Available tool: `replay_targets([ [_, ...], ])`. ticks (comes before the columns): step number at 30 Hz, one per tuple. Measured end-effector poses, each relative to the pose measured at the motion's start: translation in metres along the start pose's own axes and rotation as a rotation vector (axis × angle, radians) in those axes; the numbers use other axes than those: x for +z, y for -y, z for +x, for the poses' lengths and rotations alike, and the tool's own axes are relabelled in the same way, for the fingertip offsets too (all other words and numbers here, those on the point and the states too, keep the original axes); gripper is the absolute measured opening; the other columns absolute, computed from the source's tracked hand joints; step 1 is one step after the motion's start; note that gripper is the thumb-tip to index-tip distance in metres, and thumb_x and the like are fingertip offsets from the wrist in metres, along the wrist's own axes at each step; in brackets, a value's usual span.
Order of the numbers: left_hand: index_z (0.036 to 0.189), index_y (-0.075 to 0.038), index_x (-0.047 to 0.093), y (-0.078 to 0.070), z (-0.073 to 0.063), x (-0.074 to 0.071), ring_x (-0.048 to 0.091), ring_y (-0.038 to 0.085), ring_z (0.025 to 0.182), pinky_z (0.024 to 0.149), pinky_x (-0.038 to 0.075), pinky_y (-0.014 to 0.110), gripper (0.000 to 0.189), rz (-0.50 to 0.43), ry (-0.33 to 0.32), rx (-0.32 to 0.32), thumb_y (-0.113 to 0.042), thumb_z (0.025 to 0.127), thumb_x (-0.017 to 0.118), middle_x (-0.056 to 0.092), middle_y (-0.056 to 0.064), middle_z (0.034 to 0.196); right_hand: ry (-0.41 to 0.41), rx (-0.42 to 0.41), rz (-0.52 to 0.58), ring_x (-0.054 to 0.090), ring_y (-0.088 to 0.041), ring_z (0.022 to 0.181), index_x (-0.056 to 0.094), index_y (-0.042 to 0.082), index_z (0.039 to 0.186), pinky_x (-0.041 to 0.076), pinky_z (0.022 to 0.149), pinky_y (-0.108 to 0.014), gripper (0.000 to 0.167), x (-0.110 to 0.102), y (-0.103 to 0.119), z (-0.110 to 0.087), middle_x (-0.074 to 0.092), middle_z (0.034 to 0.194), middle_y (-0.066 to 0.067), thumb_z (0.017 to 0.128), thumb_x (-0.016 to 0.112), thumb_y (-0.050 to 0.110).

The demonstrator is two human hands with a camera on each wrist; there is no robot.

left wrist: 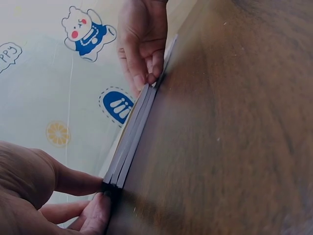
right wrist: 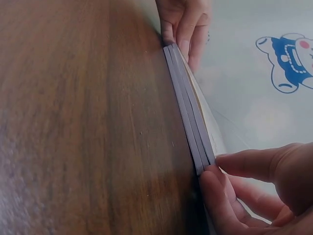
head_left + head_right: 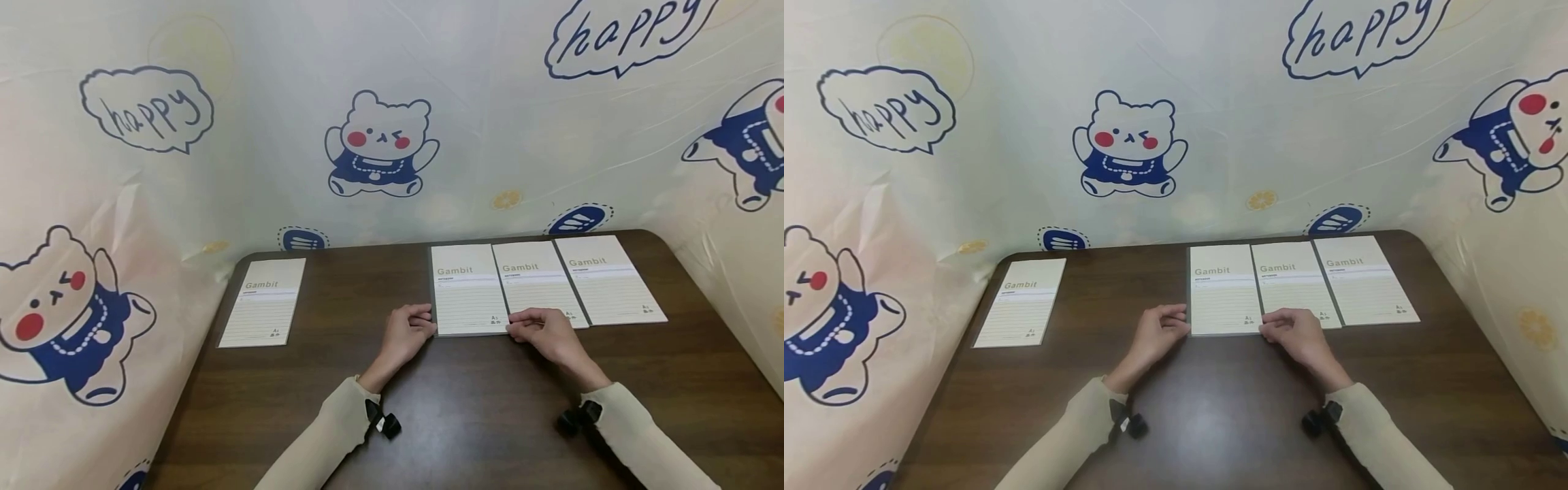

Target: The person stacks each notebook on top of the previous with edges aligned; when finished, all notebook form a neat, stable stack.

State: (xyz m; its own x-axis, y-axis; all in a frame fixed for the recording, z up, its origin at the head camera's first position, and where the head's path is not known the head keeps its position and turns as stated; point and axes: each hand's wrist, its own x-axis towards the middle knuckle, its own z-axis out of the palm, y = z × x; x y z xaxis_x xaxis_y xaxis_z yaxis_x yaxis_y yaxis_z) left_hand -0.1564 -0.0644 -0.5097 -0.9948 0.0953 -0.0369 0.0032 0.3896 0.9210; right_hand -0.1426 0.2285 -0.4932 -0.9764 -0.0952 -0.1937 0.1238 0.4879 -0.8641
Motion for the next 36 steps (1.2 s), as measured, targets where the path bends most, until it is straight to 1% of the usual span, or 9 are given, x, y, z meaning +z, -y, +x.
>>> replay_targets([
  [5, 0.122, 0.003, 0.074, 0.001, -0.001, 0.0, 0.075, 0.024, 0.091, 0.082, 0.063, 0.029, 0.037, -0.012, -0.011, 0.002, -0.002, 0.086, 0.079, 0.075, 0.017, 0.104, -0.005, -0.003, -0.024, 0.077, -0.012, 0.081, 0.074, -0.007, 0.117, 0.06, 0.07, -0.023, 0.027, 0.002, 0.0, -0.001, 0.081, 0.101, -0.019, 0.096, 0.074, 0.011],
  [12, 0.122, 0.002, 0.074, 0.003, -0.001, 0.0, 0.076, 0.025, 0.093, 0.084, 0.063, 0.032, 0.037, -0.015, -0.01, -0.006, -0.004, 0.087, 0.08, 0.076, 0.017, 0.105, -0.026, -0.003, -0.076, 0.076, -0.011, 0.079, 0.074, -0.004, 0.116, 0.057, 0.069, -0.021, 0.027, 0.002, 0.0, 0.0, 0.081, 0.097, -0.015, 0.096, 0.074, 0.013],
  [17, 0.123, 0.001, 0.073, 0.003, -0.002, 0.0, 0.075, 0.025, 0.093, 0.085, 0.063, 0.034, 0.037, -0.014, 0.001, -0.005, -0.005, 0.088, 0.08, 0.076, 0.017, 0.105, -0.064, -0.065, -0.15, 0.072, -0.012, 0.076, 0.074, -0.002, 0.114, 0.055, 0.066, -0.02, 0.028, 0.002, 0.001, 0.001, 0.08, 0.094, -0.013, 0.093, 0.078, 0.017],
  [21, 0.126, -0.002, 0.072, 0.004, -0.002, 0.0, 0.075, 0.022, 0.094, 0.086, 0.063, 0.033, 0.037, -0.002, 0.014, -0.015, -0.008, 0.089, 0.079, 0.075, 0.014, 0.106, -0.113, -0.129, -0.212, 0.066, -0.009, 0.075, 0.074, 0.001, 0.112, 0.052, 0.066, -0.019, 0.029, 0.004, 0.004, 0.003, 0.076, 0.091, -0.01, 0.089, 0.083, 0.016],
  [24, 0.128, -0.006, 0.072, 0.005, -0.003, -0.001, 0.075, 0.021, 0.096, 0.087, 0.063, 0.034, 0.037, 0.01, 0.022, -0.025, -0.012, 0.092, 0.078, 0.075, 0.011, 0.108, -0.124, -0.168, -0.237, 0.066, -0.008, 0.074, 0.075, 0.003, 0.111, 0.051, 0.068, -0.018, 0.027, 0.007, 0.009, 0.005, 0.075, 0.089, -0.008, 0.088, 0.083, 0.015],
  [28, 0.129, -0.008, 0.072, 0.005, -0.006, -0.006, 0.076, 0.024, 0.099, 0.088, 0.062, 0.037, 0.036, 0.01, 0.031, -0.012, -0.017, 0.095, 0.076, 0.076, 0.01, 0.109, -0.106, -0.225, -0.253, 0.065, -0.009, 0.074, 0.075, 0.004, 0.11, 0.051, 0.068, -0.019, 0.024, 0.014, 0.02, 0.008, 0.074, 0.088, -0.006, 0.09, 0.081, 0.015],
  [30, 0.13, -0.008, 0.071, 0.005, -0.008, -0.009, 0.076, 0.025, 0.1, 0.088, 0.062, 0.038, 0.035, 0.01, 0.039, 0.005, -0.018, 0.096, 0.075, 0.076, 0.011, 0.109, -0.089, -0.25, -0.25, 0.064, -0.01, 0.074, 0.075, 0.003, 0.109, 0.051, 0.068, -0.02, 0.021, 0.02, 0.026, 0.009, 0.074, 0.088, -0.006, 0.091, 0.08, 0.013],
  [36, 0.131, -0.005, 0.069, 0.005, -0.019, -0.022, 0.076, 0.027, 0.1, 0.089, 0.062, 0.041, 0.036, 0.035, 0.053, 0.048, -0.018, 0.098, 0.072, 0.076, 0.012, 0.11, -0.008, -0.302, -0.236, 0.065, -0.01, 0.075, 0.075, 0.004, 0.108, 0.052, 0.07, -0.021, 0.017, 0.048, 0.042, 0.011, 0.074, 0.088, -0.004, 0.093, 0.077, 0.01],
])
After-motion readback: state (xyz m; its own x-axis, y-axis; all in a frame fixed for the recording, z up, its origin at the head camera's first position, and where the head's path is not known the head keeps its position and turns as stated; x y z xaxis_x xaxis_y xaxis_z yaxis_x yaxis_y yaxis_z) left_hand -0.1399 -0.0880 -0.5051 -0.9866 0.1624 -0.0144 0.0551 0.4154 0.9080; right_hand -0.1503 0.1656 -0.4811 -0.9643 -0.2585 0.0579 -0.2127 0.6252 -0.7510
